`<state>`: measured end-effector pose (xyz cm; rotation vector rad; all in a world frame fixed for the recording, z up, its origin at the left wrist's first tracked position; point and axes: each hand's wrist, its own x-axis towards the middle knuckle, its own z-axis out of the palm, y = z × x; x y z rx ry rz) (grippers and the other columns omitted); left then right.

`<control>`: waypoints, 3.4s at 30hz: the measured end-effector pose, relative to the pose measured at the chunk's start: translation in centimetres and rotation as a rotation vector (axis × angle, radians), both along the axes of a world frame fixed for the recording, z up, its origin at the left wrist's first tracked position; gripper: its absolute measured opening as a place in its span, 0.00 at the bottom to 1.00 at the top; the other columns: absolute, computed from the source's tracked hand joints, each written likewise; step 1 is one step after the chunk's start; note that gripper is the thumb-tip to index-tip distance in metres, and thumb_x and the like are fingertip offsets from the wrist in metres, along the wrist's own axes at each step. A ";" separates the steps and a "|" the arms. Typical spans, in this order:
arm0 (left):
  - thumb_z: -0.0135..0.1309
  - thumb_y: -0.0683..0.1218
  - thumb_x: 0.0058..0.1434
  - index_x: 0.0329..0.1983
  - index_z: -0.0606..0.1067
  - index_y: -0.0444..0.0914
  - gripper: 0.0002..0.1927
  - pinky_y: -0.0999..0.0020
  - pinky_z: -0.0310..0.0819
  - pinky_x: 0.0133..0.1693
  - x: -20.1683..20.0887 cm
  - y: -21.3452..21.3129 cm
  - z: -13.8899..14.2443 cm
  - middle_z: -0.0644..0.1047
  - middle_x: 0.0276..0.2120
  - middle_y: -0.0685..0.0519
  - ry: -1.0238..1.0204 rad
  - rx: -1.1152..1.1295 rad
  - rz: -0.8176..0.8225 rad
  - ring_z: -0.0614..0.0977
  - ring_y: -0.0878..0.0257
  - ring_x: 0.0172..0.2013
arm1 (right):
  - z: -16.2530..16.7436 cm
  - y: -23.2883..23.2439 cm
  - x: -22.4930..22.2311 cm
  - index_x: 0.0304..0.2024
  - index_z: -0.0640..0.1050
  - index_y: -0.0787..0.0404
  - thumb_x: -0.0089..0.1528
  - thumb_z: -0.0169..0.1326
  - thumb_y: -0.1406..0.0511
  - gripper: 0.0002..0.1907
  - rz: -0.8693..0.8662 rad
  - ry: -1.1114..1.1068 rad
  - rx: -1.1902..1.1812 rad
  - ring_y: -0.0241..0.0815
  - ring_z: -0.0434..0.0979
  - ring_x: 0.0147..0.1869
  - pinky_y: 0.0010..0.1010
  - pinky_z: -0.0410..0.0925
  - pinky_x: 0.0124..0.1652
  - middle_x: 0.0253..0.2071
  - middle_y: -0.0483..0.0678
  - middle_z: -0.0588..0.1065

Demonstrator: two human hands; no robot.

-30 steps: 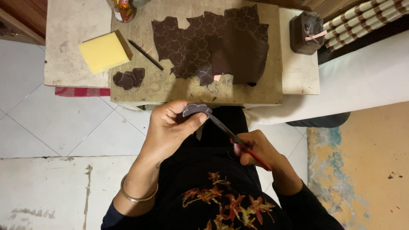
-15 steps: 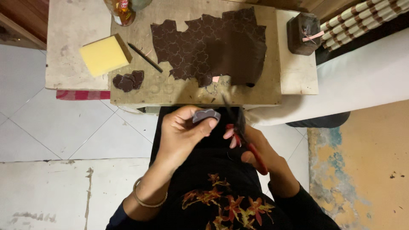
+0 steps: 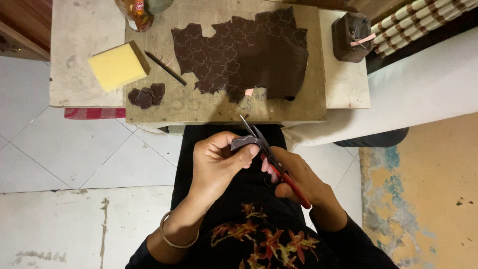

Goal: The person uses red-handled scissors to cut flower-shaped pieces from a brown patterned fabric. They repeatedly trim the edges of each cutout and place the finished pieces on the table.

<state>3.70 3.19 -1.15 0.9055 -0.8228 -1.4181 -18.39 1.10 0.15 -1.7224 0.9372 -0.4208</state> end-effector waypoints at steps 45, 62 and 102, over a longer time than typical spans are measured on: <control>0.62 0.41 0.64 0.38 0.76 0.36 0.05 0.70 0.83 0.40 -2.0 -1.0 -4.1 0.82 0.35 0.51 0.318 0.160 -0.103 0.83 0.67 0.34 | -2.1 -0.8 2.3 0.44 0.75 0.65 0.58 0.56 0.70 0.12 -0.557 -0.226 0.197 0.33 0.72 0.27 0.25 0.65 0.27 0.25 0.46 0.73; 0.59 0.38 0.61 0.45 0.79 0.33 0.09 0.70 0.86 0.35 0.2 -1.4 -2.9 0.83 0.31 0.49 0.102 0.199 -0.163 0.85 0.66 0.30 | -1.5 -2.1 1.7 0.30 0.69 0.64 0.61 0.49 0.75 0.06 -0.482 -0.472 0.178 0.35 0.66 0.24 0.26 0.60 0.25 0.23 0.46 0.68; 0.57 0.34 0.65 0.45 0.79 0.30 0.07 0.72 0.84 0.38 -0.5 -1.4 -2.6 0.83 0.35 0.47 0.182 0.121 0.245 0.85 0.65 0.33 | -7.3 2.7 -2.3 0.30 0.77 0.62 0.51 0.63 0.37 0.35 -0.202 0.091 0.008 0.33 0.72 0.30 0.26 0.66 0.30 0.25 0.42 0.74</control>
